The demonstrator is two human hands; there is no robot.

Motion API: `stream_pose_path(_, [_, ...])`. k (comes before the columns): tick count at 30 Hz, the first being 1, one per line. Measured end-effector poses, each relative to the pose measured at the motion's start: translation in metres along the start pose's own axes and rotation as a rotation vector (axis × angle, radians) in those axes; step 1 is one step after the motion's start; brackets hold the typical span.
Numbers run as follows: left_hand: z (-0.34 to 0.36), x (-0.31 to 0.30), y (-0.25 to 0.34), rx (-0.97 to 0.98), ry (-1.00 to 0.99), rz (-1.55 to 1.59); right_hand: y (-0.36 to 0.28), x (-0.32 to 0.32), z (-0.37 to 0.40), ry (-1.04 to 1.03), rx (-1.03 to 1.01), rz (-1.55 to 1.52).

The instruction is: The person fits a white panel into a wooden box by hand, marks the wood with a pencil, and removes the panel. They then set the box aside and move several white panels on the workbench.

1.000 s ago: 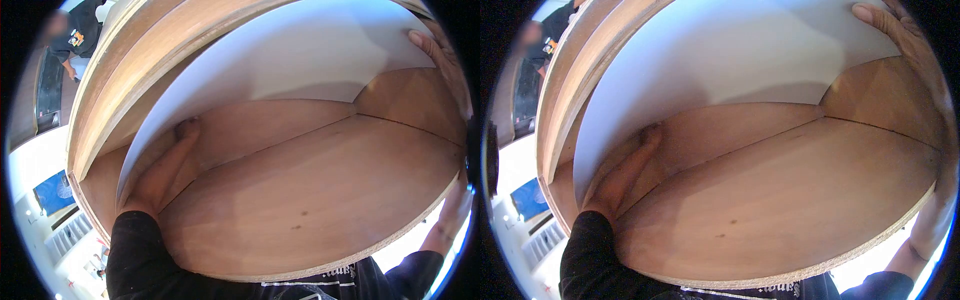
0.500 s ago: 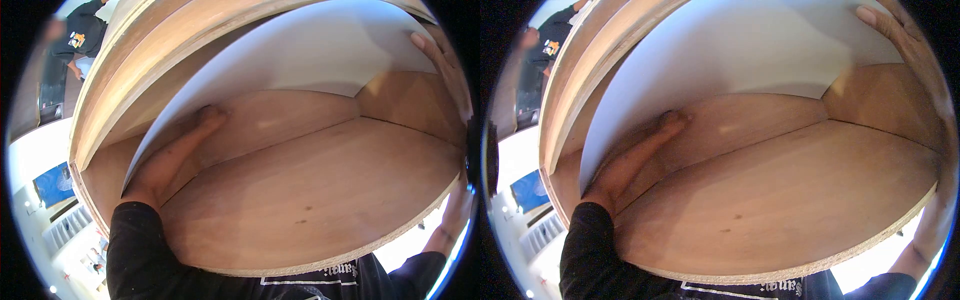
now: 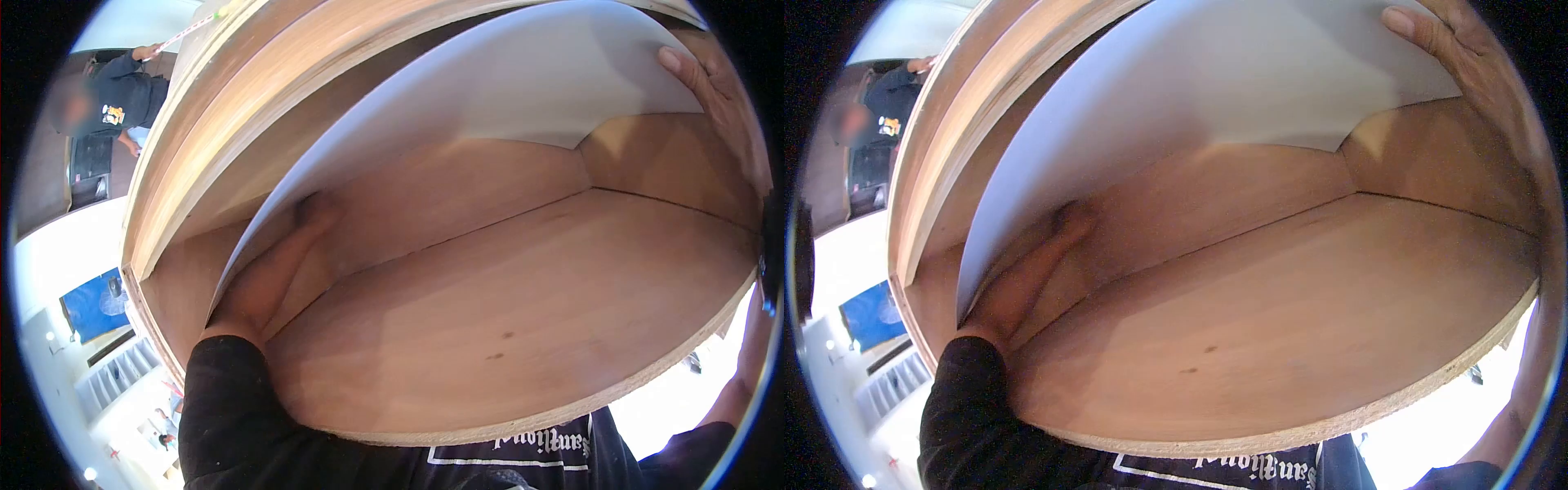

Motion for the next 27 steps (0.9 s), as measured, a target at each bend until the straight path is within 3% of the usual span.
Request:
stream_pose_path(2, [-0.042,0.047,-0.013,0.034,-0.068,-0.131,0.013,-0.003,0.0,0.0,-0.013,-0.002])
stream_pose_path(4, [-0.038,0.044,0.01,0.059,-0.136,-0.116,0.023,-0.006,0.001,0.0,-0.024,-0.004])
stream_pose_path(6, [0.001,-0.002,0.077,0.079,-0.206,0.047,0.032,-0.009,0.002,-0.008,-0.033,-0.001])
stream_pose_path(9, [0.002,-0.003,0.085,0.134,-0.294,-0.138,0.044,-0.011,-0.001,-0.02,-0.041,-0.015])
stream_pose_path(13, [0.031,-0.047,0.119,0.087,-0.349,-0.214,0.062,-0.016,-0.006,-0.03,-0.05,-0.048])
stream_pose_path(14, [0.045,-0.058,0.151,0.074,-0.372,-0.246,0.092,-0.015,-0.001,-0.045,-0.05,-0.067])
stream_pose_path(18, [0.067,-0.12,0.17,0.017,-0.433,-0.357,0.085,-0.001,-0.024,-0.081,-0.054,-0.117])
stream_pose_path(27, [0.126,-0.211,0.23,-0.152,-0.334,-0.409,0.105,0.021,-0.03,-0.08,-0.058,-0.182])
Point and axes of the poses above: each hand's wrist, its own z-axis away from the middle knuckle, its own x-axis out of the palm, y = z × x, the point moved 6 cm from there along -z, towards the middle knuckle, and after that the axes turned 4 degrees about -y, right-handed, at the moved point
